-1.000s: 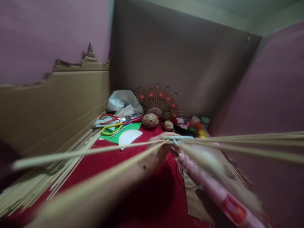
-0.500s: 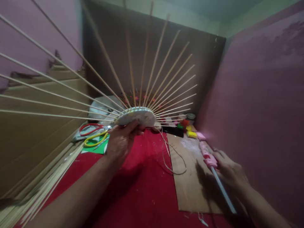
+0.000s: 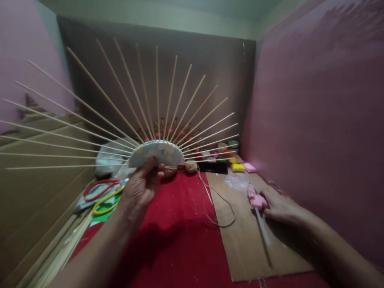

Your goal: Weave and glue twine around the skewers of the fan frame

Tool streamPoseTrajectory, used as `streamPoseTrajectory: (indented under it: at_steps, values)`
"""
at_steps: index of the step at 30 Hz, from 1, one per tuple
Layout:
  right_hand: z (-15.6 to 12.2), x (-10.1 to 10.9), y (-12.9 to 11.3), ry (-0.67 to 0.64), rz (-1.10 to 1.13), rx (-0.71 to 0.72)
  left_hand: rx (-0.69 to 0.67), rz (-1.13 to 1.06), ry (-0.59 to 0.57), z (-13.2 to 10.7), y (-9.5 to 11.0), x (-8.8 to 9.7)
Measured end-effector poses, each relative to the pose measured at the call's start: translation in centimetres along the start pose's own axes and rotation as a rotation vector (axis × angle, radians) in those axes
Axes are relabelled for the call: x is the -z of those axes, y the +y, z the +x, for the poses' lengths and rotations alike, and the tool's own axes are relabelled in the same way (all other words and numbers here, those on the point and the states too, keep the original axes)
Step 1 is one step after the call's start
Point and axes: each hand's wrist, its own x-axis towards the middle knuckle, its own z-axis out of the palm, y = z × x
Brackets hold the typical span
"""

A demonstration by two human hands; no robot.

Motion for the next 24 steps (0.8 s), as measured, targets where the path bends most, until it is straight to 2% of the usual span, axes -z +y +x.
streamPoseTrajectory:
  at_steps: [2, 4, 5, 8, 11, 13, 15, 20, 24]
  values:
    - [-0.2, 0.9, -0.3, 0.047, -0.029, 0.046, 0.033, -0.009, 0.001, 0.3, -0.2, -0.5]
    - [-0.6, 2.1, -2.1, 0.212, 0.001, 0.008, 0.071, -0.005, -0.004, 0.3, -0.6, -0.9]
    - [-0.9, 2.7, -3.6, 0.264, 0.116, 0.018, 0.088, -0.001, -0.009, 0.2, -0.8, -1.1]
    - [-1.5, 4.0, -9.6, 0.234, 0.613, 0.284, 0.141, -0.006, -0.038, -0.2, -1.5, -1.6]
    - [-1.1, 3.8, -14.9, 0.131, 1.061, 0.32, 0.198, -0.01, -0.069, -0.7, -2.1, -1.8]
    - [-0.6, 3.3, -16.9, 0.107, 1.323, 0.281, 0.239, -0.012, -0.086, -0.9, -2.3, -1.7]
    - [-0.2, 3.0, -17.8, 0.098, 1.45, 0.228, 0.231, -0.016, -0.108, -0.9, -2.5, -1.3]
    - [-0.4, 3.0, -17.9, 0.067, 1.527, 0.153, 0.119, -0.003, -0.241, -0.7, -3.6, 0.2]
    - [-0.6, 3.1, -17.6, 0.09, 1.522, 0.12, 0.169, 0.046, -0.355, -1.1, -4.9, 0.6]
